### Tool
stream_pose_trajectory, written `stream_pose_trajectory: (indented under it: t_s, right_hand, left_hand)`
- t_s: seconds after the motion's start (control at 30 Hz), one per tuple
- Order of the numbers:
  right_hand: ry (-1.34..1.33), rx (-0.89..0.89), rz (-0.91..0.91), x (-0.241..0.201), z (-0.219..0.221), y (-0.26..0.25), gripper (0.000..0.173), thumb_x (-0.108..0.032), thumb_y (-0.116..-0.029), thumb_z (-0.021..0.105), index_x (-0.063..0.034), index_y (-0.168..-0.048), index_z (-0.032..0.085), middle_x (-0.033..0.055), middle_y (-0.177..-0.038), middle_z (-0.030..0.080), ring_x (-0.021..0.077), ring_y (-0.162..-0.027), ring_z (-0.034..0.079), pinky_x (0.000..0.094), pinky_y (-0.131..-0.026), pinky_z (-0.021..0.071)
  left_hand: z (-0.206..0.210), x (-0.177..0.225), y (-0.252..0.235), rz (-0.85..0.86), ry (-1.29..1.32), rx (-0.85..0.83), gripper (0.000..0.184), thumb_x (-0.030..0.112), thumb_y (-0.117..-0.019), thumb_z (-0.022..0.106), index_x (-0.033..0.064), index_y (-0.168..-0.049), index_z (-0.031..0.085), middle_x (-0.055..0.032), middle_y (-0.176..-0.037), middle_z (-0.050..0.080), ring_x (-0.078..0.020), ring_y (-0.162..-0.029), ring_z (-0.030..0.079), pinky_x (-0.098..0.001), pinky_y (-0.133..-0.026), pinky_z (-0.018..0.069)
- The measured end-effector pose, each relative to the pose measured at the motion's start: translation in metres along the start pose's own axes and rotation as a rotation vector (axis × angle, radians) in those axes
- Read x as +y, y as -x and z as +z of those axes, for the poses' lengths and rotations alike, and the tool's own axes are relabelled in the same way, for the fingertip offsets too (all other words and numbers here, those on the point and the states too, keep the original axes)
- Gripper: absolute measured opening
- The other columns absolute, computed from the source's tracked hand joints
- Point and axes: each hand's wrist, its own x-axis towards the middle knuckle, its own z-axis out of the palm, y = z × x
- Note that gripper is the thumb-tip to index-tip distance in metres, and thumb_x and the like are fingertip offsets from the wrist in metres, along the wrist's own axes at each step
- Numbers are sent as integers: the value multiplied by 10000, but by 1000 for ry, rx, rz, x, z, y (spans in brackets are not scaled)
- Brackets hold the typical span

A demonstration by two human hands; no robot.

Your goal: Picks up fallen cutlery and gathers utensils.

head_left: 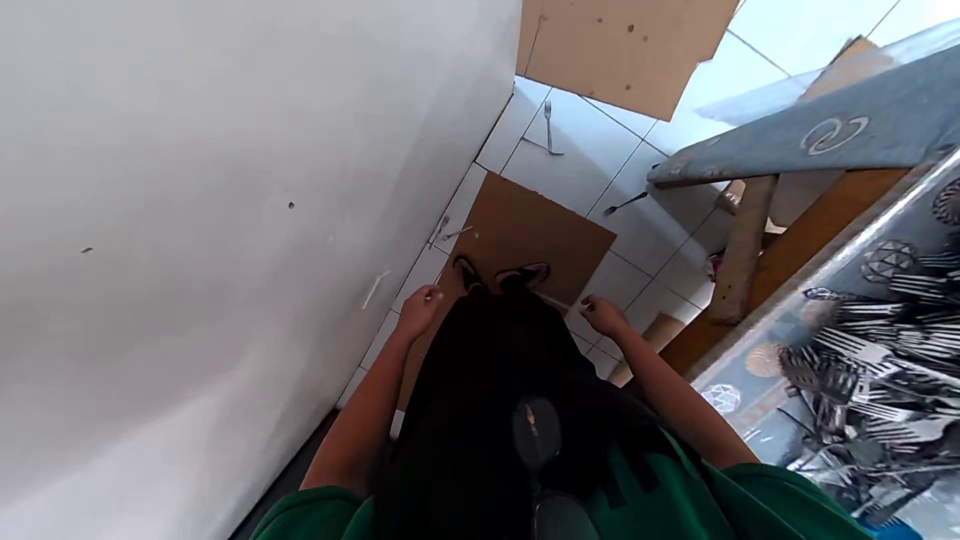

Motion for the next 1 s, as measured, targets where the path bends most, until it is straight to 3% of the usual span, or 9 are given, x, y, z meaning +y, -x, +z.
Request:
stream_pose_trajectory:
  t_s: [0.13, 0.23, 0.4, 0.57, 0.77, 0.87, 1.0]
  right_hand:
    - [-159, 181, 38, -4, 4, -11, 408, -199, -1079, 505, 27, -1416, 544, 271, -1364, 607, 415, -1288, 580, 575, -1099, 434]
    - [-307, 305, 65, -6, 11, -17, 384, -181, -1075, 520, 32, -1391, 558, 261, -1349, 618, 414, -1265, 596, 575, -1085, 450]
    - [-295, 196, 93, 8, 6, -55, 407, -175, -1062, 542, 33, -1412, 545, 276, -1386, 587, 422, -1293, 574, 586, -1093, 438]
    - [-150, 47, 89, 15, -60, -105, 468, -217, -1069, 539, 29, -1465, 494, 293, -1416, 566, 452, -1335, 539, 616, -1118, 407]
    - [-191, 288, 62, 52, -155, -193, 416, -208, -1065, 558, 39, -1400, 553, 311, -1303, 627, 505, -1223, 597, 685, -1036, 441]
    - [-257, 360, 111, 44, -195, -220, 390, -160, -1058, 545, 55, -1383, 565, 334, -1314, 612, 534, -1236, 575, 711, -1030, 421]
    - [-220, 388, 50, 10, -216, -286, 376, -135, -1054, 527, 56, -1374, 578, 317, -1333, 608, 500, -1269, 567, 678, -1052, 420]
  left_hand:
    - [-13, 15, -14, 105, -129, -26, 402, 220, -1091, 519, -24, -1409, 538, -240, -1374, 597, -357, -1208, 628, -526, -1054, 480]
    - [-26, 25, -22, 203, -287, -34, 403, 217, -1081, 539, -24, -1403, 556, -234, -1419, 578, -381, -1287, 580, -546, -1098, 444]
    - [-48, 68, -44, 254, -361, 15, 397, 222, -1085, 529, -12, -1403, 561, -236, -1423, 572, -398, -1305, 560, -576, -1090, 435]
    - [-39, 89, -94, 193, -298, 110, 379, 190, -1080, 538, -29, -1388, 564, -250, -1397, 584, -381, -1275, 586, -541, -1079, 457]
    - [3, 111, -136, 216, -228, 129, 360, 161, -1069, 541, -33, -1369, 584, -253, -1391, 583, -382, -1308, 555, -554, -1104, 429]
    - [15, 116, -164, 228, -305, 8, 382, 197, -1061, 557, -25, -1370, 593, -233, -1397, 591, -364, -1337, 543, -549, -1132, 416]
    - [8, 109, -246, 164, -452, -184, 376, 216, -1082, 521, -24, -1357, 610, -232, -1404, 592, -372, -1356, 528, -527, -1158, 385]
